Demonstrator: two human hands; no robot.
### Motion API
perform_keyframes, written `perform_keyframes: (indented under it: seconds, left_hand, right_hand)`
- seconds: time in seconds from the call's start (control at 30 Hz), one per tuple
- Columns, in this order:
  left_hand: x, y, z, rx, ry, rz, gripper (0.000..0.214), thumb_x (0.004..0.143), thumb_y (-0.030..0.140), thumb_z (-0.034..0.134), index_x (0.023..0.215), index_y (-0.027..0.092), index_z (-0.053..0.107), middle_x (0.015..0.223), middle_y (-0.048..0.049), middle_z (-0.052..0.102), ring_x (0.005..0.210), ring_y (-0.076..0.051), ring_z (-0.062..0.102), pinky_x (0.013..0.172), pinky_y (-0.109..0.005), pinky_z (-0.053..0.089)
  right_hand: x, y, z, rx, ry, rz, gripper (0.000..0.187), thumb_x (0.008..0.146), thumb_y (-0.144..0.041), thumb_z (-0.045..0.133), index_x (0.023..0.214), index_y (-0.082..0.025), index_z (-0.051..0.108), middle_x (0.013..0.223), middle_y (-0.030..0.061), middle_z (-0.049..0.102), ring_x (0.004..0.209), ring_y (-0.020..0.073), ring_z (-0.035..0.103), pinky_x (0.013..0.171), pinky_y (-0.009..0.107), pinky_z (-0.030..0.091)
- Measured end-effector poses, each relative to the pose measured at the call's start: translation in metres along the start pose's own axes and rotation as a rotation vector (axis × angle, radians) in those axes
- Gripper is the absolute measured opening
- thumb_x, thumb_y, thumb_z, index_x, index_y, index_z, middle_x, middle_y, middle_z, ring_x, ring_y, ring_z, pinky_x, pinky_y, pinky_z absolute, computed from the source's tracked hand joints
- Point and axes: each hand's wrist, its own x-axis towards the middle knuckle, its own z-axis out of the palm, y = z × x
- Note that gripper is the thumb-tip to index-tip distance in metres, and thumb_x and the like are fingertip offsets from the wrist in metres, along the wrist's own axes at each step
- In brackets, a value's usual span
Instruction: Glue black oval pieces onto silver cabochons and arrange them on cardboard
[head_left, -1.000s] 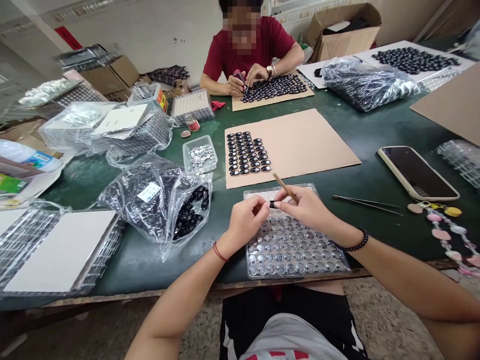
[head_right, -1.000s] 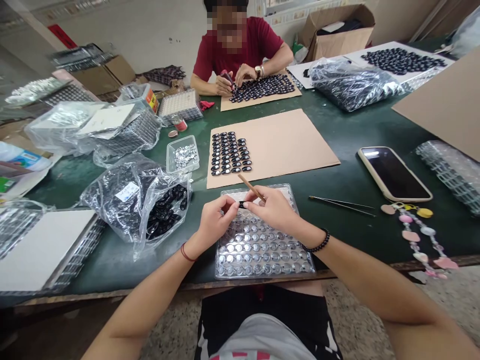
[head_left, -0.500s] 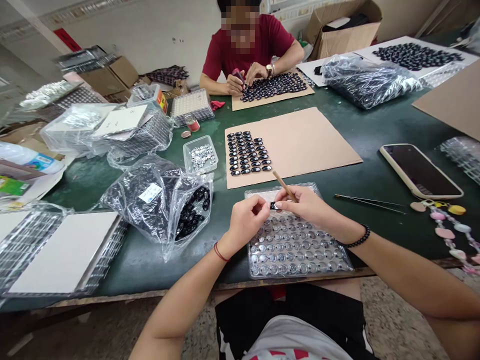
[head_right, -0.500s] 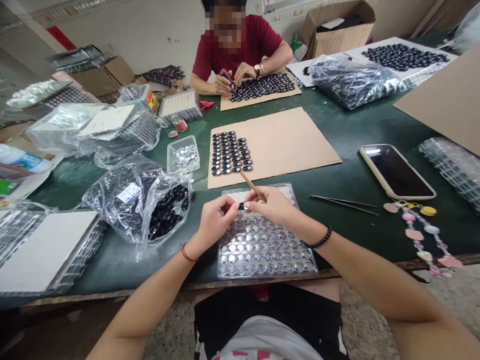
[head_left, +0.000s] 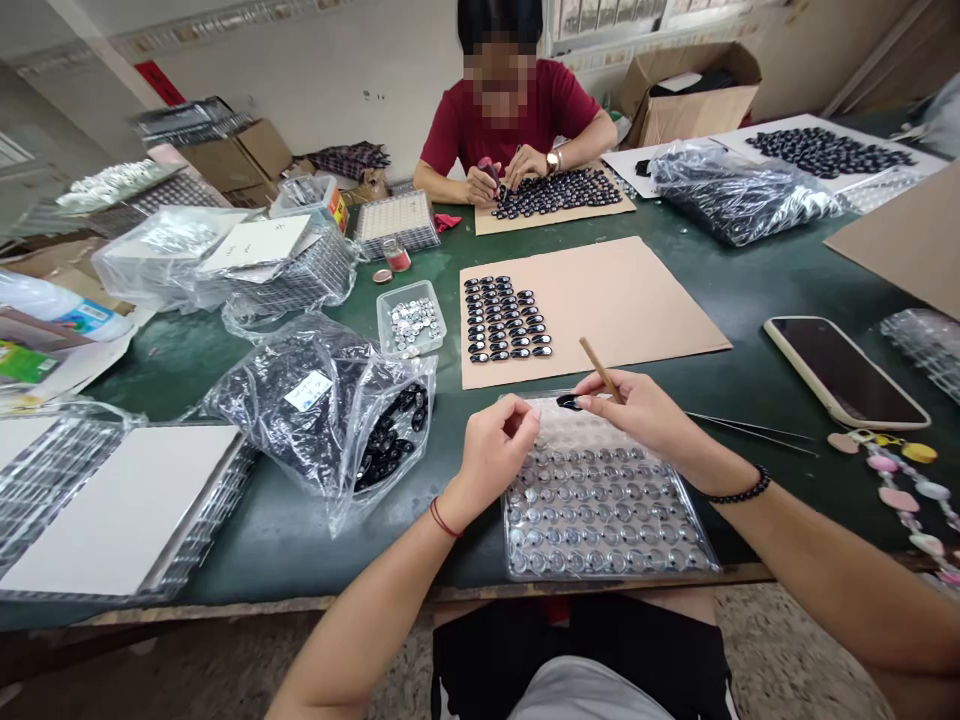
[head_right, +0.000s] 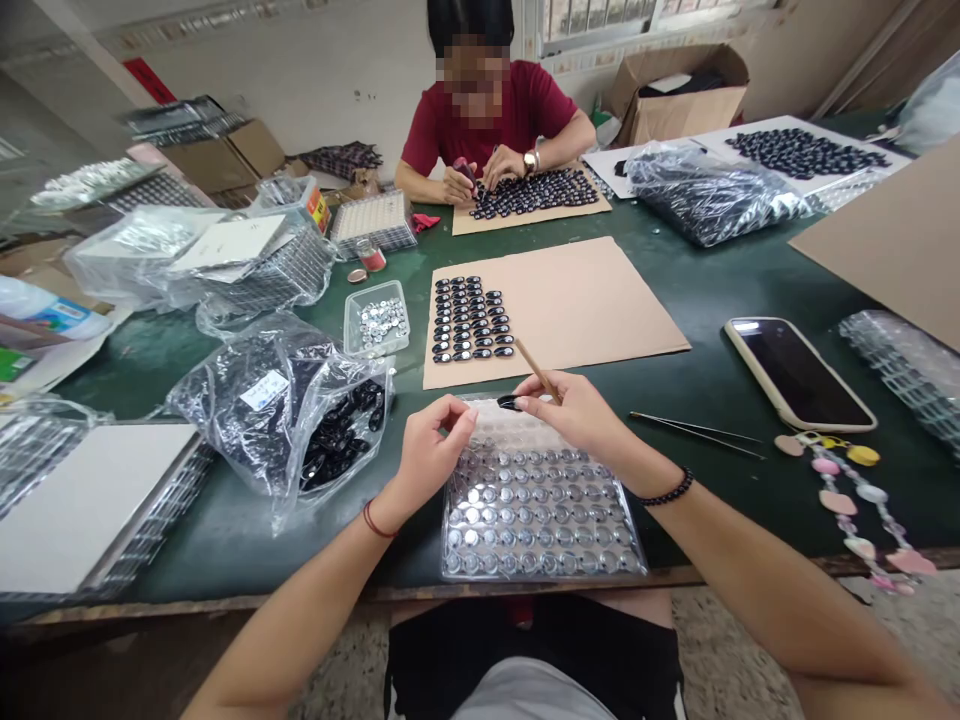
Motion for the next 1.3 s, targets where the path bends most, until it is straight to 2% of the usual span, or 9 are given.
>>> perform_keyframes:
  seconds: [0.13,0.27,0.47,0.73,0.87,0.97,1.17,1.23,1.3]
  left_hand:
    - [-0.004,0.003,-0.001,-0.005,-0.062,0.017,0.024,0.083,0.031,0.045,0.062,0.018,0.049,0.053,0.0034,0.048,0.05,-0.008,0.043,0.051,-0.021,0.034]
    - [-0.012,0.005,0.003,0.098,-0.136,0.152,0.022,0.083,0.026,0.045,0.064,0.017,0.051,0.054,0.0021,0.052,0.052,-0.009,0.046,0.053,-0.021,0.034]
    - [-0.015,0.001,0.005,0.203,-0.07,0.364,0.015,0.079,0.019,0.047,0.065,0.017,0.052,0.052,0.0027,0.051,0.05,-0.008,0.046,0.053,-0.021,0.033]
    - [-0.014,0.001,0.007,0.217,-0.063,0.396,0.015,0.078,0.02,0.048,0.064,0.017,0.051,0.051,0.0028,0.052,0.048,-0.009,0.046,0.051,-0.022,0.032]
    - [-0.012,-0.001,0.008,0.265,-0.098,0.399,0.017,0.081,0.022,0.047,0.066,0.017,0.053,0.053,0.0018,0.055,0.05,-0.009,0.048,0.053,-0.022,0.032]
    - [-0.008,-0.003,0.003,0.304,-0.102,0.384,0.02,0.083,0.024,0.045,0.066,0.017,0.054,0.055,0.0011,0.056,0.053,-0.01,0.05,0.055,-0.021,0.034]
    - [0.005,-0.008,0.0,0.339,-0.058,0.238,0.024,0.084,0.032,0.044,0.069,0.018,0.056,0.056,0.0022,0.055,0.053,-0.01,0.049,0.054,-0.021,0.034]
    - [0.007,-0.009,0.002,0.353,-0.08,0.216,0.025,0.084,0.034,0.043,0.07,0.018,0.056,0.056,0.0027,0.055,0.053,-0.01,0.049,0.054,-0.021,0.033]
    - [0.009,-0.01,0.003,0.364,-0.091,0.209,0.026,0.084,0.036,0.043,0.07,0.018,0.057,0.056,0.0031,0.055,0.053,-0.01,0.05,0.054,-0.021,0.033]
  right_hand:
    - [0.043,0.0,-0.011,-0.117,0.055,-0.047,0.023,0.071,-0.034,0.06,0.083,-0.015,0.063,0.077,0.0043,0.065,0.071,0.0163,0.058,0.066,0.029,0.043]
    - [0.125,0.0,-0.016,-0.285,0.175,-0.14,0.015,0.072,-0.025,0.058,0.081,-0.014,0.064,0.082,0.004,0.066,0.077,0.0155,0.058,0.071,0.026,0.042]
    - [0.243,0.012,-0.008,-0.426,0.274,-0.116,0.017,0.072,-0.016,0.054,0.085,-0.013,0.064,0.082,0.0045,0.066,0.071,0.0127,0.056,0.064,0.021,0.04]
    - [0.273,0.039,0.004,-0.498,0.192,-0.038,0.019,0.075,-0.023,0.055,0.085,-0.013,0.068,0.079,0.0063,0.067,0.068,0.0138,0.055,0.063,0.022,0.038]
    - [0.262,0.023,0.0,-0.455,0.205,-0.041,0.025,0.079,-0.029,0.053,0.083,-0.01,0.068,0.075,0.0068,0.067,0.066,0.0138,0.056,0.063,0.022,0.038]
    - [0.228,0.009,-0.009,-0.41,0.248,-0.069,0.031,0.084,-0.032,0.046,0.085,-0.01,0.067,0.079,0.0062,0.066,0.069,0.0129,0.056,0.065,0.02,0.039]
    - [0.065,-0.002,-0.02,-0.248,0.166,-0.262,0.052,0.09,-0.046,0.026,0.068,-0.012,0.059,0.061,0.0023,0.057,0.054,0.0092,0.05,0.053,0.02,0.036]
    - [0.01,0.003,-0.019,-0.324,0.071,-0.308,0.045,0.09,-0.044,0.031,0.068,-0.014,0.057,0.06,0.0018,0.056,0.055,0.0099,0.051,0.054,0.021,0.036]
    - [-0.03,0.011,-0.018,-0.434,0.103,-0.302,0.043,0.091,-0.04,0.03,0.066,-0.014,0.055,0.063,0.0031,0.057,0.058,0.0113,0.052,0.056,0.022,0.035]
